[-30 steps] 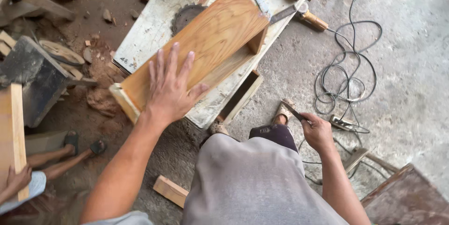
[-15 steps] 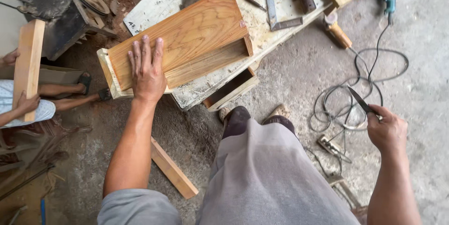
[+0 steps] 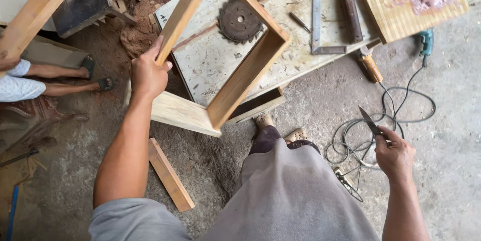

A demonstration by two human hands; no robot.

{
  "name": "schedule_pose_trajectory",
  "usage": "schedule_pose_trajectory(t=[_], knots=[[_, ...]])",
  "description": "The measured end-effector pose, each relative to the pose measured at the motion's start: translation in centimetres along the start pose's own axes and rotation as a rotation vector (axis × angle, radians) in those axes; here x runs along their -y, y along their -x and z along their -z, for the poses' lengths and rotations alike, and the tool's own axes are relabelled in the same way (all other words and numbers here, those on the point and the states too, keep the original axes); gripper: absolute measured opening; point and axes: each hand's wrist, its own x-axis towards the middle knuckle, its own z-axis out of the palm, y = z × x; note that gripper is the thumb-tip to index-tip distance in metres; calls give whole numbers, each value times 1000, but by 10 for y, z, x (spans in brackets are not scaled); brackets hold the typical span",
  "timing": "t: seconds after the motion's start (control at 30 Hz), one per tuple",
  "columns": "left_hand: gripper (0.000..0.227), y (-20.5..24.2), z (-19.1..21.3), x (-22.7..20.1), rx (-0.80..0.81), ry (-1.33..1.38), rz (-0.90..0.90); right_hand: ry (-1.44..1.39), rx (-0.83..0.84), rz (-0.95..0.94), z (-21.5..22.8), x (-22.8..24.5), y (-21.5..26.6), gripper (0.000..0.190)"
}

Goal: The person assembles a wooden box by scraping edges with a chisel, applying pink filler to joints, and fitting panels together. They handle multiple wooden pieces, a chisel, and filler, working at a cluttered workbench.

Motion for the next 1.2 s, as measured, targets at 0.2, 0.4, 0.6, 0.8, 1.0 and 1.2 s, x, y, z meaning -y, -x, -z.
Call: schedule_pose_trajectory(t=[0.2, 0.4, 0.6, 0.8, 1.0, 1.2], knots=[[52, -29, -37, 59, -53, 407, 135, -135, -39, -65, -4, 43, -44, 30], [27, -65, -133, 122, 1, 842, 366, -774, 8, -229, -11, 61, -109, 26], [29, -85, -198, 124, -41, 1036, 517, -983, 49, -368, -7, 62, -198, 18], [28, -86, -229, 102, -61, 1156, 700, -874, 112, -397, -19, 70, -283, 19], [30, -78, -207, 66, -82, 1090, 656, -808, 247, -432, -32, 71, -340, 23], [30, -72, -185, 20, 18, 895, 898, -462, 238, -321, -17, 66, -355, 21]])
